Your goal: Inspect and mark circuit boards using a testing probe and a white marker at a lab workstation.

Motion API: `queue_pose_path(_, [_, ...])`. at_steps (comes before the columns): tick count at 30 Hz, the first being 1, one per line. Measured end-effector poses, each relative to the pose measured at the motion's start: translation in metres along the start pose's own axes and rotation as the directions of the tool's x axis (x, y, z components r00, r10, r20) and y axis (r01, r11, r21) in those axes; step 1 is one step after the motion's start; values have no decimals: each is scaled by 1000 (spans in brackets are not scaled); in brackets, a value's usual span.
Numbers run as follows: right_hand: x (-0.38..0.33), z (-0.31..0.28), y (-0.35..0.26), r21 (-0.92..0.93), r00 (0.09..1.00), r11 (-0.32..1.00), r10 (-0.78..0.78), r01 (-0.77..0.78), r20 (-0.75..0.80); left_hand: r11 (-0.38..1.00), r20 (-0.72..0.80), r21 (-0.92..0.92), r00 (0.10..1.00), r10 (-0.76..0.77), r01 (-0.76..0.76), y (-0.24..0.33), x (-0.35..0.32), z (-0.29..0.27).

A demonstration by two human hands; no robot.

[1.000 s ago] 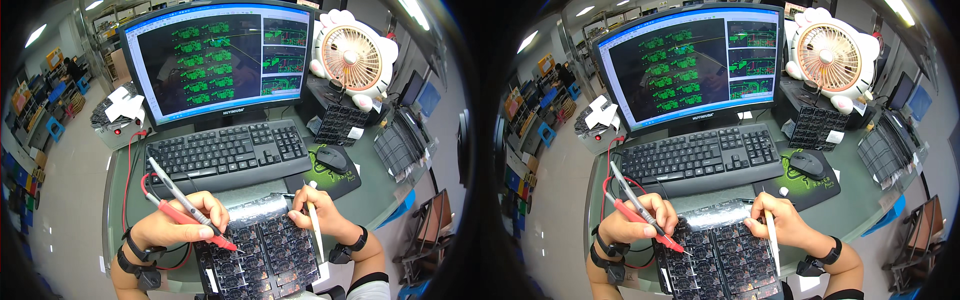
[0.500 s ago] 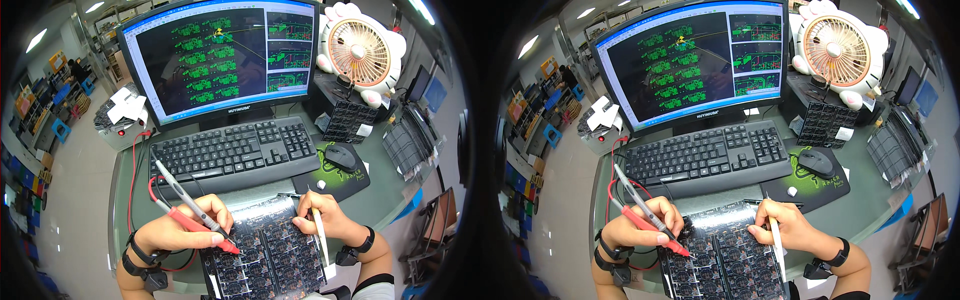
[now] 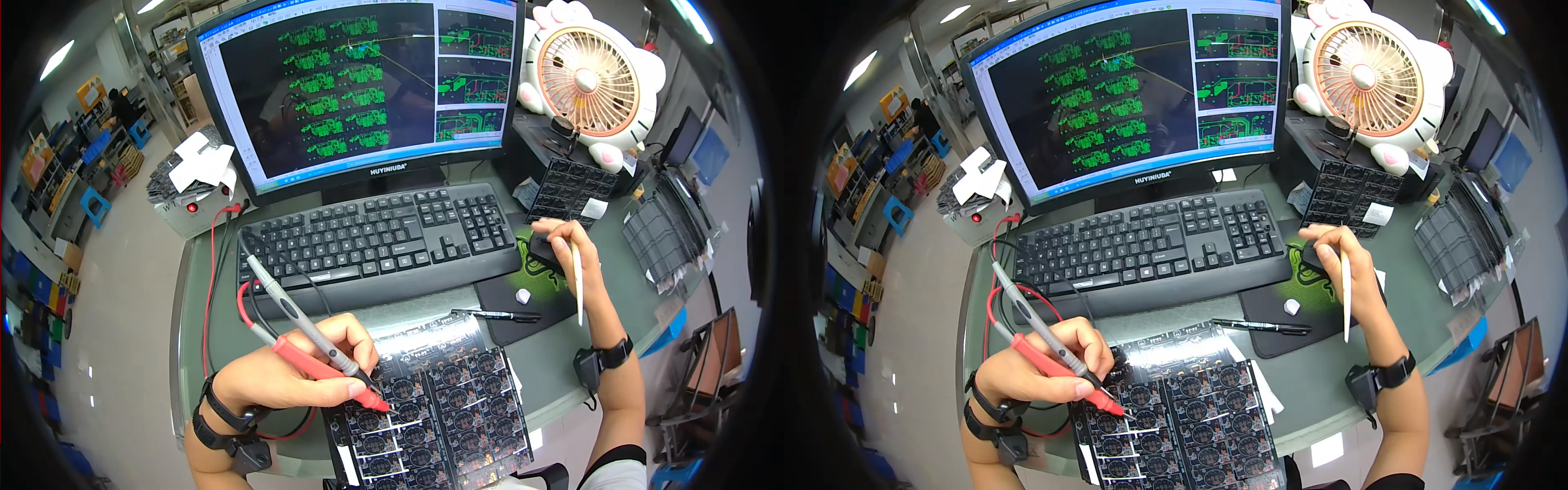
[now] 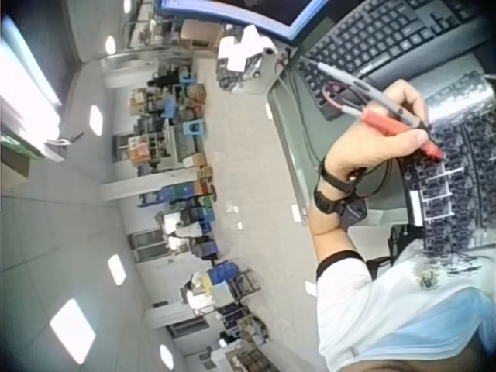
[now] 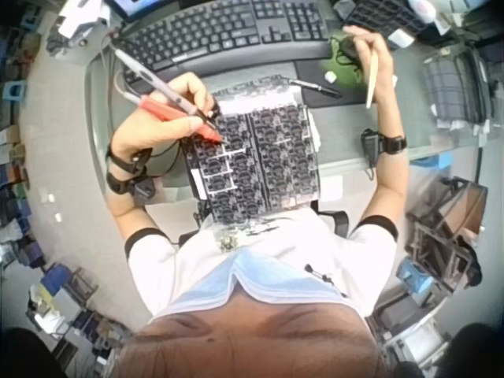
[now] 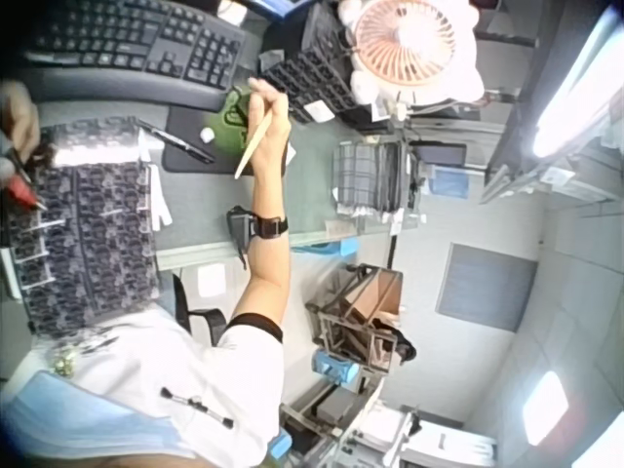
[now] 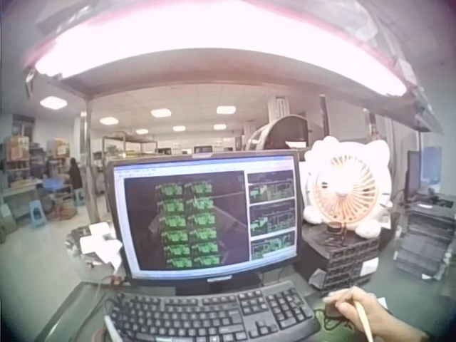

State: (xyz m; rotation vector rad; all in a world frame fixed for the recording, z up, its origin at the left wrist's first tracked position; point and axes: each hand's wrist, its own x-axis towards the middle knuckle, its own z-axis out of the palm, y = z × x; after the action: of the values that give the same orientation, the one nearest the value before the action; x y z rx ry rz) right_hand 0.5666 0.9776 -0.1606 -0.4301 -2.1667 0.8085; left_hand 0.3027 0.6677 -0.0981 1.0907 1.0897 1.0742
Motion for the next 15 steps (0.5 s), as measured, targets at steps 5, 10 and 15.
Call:
queue_pose_path(5, [-2,-4,26,-39,994,994,107,-106,35,1000,-41,-8,999,12,-12,-2,-1,2])
queue_pose_path(10, [-5,-8,36,-132,994,988,94,-86,56,1000,-48,3,999,25,-25,-3,-3,4])
queue_pose_path(15, [-13,-19,44,-98,988,986,143,-137,59,998,-89,58,996,17,-12,-1,-3,8])
